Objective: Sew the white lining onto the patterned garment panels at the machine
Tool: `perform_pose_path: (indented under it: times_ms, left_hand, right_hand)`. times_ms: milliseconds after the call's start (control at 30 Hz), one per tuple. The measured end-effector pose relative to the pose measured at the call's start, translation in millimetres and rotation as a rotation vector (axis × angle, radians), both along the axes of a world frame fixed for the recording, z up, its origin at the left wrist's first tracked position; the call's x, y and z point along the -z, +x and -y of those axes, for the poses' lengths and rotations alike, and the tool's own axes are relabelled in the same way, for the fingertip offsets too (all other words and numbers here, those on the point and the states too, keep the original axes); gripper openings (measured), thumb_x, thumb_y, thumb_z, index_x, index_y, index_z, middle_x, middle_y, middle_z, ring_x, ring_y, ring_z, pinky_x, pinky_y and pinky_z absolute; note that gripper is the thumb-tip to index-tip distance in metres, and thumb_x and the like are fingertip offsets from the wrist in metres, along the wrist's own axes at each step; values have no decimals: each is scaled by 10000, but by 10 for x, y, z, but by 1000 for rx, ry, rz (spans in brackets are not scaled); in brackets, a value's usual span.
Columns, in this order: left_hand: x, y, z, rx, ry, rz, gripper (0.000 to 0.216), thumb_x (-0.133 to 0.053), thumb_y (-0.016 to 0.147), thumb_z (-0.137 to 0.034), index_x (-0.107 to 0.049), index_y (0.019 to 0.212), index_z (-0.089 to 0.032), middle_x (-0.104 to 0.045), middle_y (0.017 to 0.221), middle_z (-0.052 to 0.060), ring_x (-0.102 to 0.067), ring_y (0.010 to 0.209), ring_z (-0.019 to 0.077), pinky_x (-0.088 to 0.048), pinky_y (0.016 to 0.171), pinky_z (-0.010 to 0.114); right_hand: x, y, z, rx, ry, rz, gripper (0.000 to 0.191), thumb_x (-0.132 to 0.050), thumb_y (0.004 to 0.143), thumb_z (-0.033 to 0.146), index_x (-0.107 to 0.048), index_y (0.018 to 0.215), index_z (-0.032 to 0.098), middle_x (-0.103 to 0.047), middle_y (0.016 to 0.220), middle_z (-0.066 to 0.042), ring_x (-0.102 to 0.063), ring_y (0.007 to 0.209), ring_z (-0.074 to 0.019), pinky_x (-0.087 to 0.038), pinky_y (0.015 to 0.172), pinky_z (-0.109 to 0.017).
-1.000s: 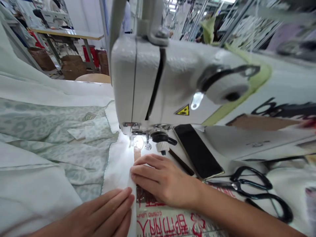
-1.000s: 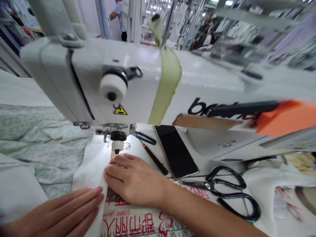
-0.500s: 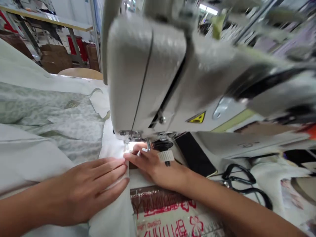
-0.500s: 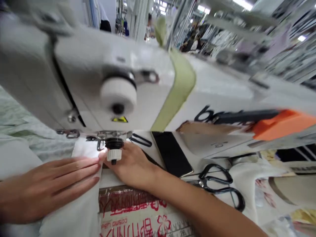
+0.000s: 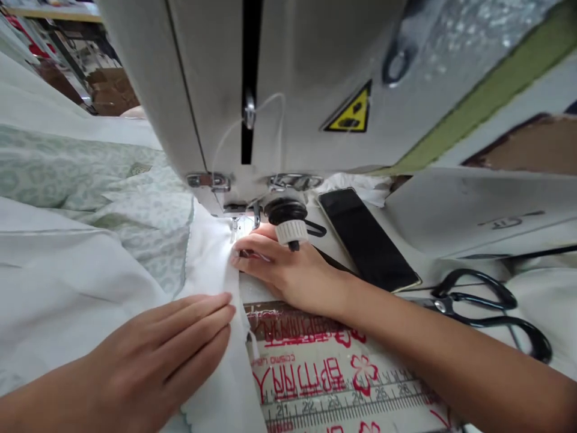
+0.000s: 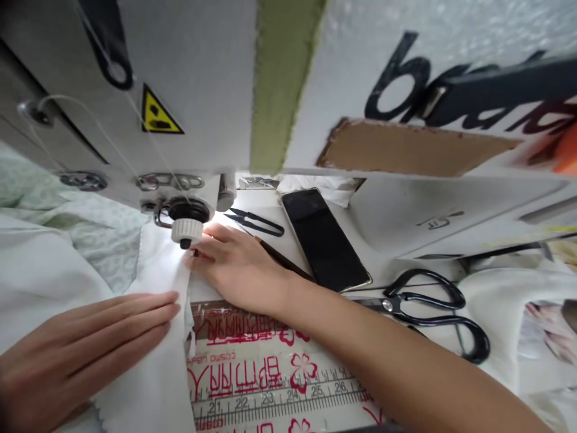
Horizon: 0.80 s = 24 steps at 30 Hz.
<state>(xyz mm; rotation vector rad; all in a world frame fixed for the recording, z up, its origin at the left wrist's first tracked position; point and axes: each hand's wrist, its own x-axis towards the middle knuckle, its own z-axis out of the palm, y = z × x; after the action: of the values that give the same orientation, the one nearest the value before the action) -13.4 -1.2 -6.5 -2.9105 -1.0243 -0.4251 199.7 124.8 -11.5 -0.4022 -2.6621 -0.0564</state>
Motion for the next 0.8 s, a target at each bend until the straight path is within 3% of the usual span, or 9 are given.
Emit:
perform_pose_path:
  times_ms: [133, 267, 367, 467, 633, 800]
  left_hand:
    - [-32, -39, 33, 0, -75, 22, 495, -325, 797, -17, -464, 1269, -68, -440, 1366, 130, -337, 1317, 255, -354, 1086, 390]
    - [-40, -11, 26, -7, -64, 22, 568, -363, 741, -11, -421, 1304, -63, -433, 1375, 117, -319, 1327, 245, -362, 1080, 383]
    - [-29, 46, 18, 2, -45, 26, 566, -388, 727, -25, -435, 1291, -49, -440, 1370, 114, -302, 1334, 240, -364, 1081, 380]
    - [-2, 112, 22, -6, -29, 15, 505, -398, 755, -42, -472, 1254, -29, -461, 1346, 137, -302, 1333, 253, -375, 1075, 396]
    - [-1, 191, 29, -17, 140, 10, 318, -341, 909, -72, -592, 1103, -57, -579, 1208, 139, -385, 1284, 240, -406, 1053, 362]
    - [-90, 152, -156, 5, 159, 44, 346, -301, 938, -75, -635, 1026, -71, -649, 1088, 110, -535, 1136, 193, -464, 989, 297]
  right_hand:
    - [19, 15, -35, -52, 0, 11, 335, -303, 960, 143, -630, 1029, 161, -594, 1102, -53, -508, 965, -157, -435, 828, -292]
    - [29, 20, -56, -73, 1, 8, 342, -299, 957, 152, -635, 1025, 158, -598, 1082, -57, -514, 841, -143, -432, 777, -285]
    - [33, 19, -57, -71, 6, -6, 331, -314, 954, 153, -637, 1023, 163, -603, 1087, -50, -512, 855, -141, -423, 769, -277]
    - [7, 22, -39, -74, 3, 3, 308, -336, 942, 150, -635, 1016, 157, -607, 1072, -54, -495, 902, -157, -412, 782, -284]
    - [-81, 45, 41, -191, -69, 52, 206, -438, 873, 150, -638, 820, 149, -603, 866, -53, -456, 852, -191, -401, 741, -306]
    - [-116, 27, 83, -117, -37, 11, 236, -401, 861, 126, -634, 872, 157, -599, 806, -61, -489, 786, -197, -415, 708, -320]
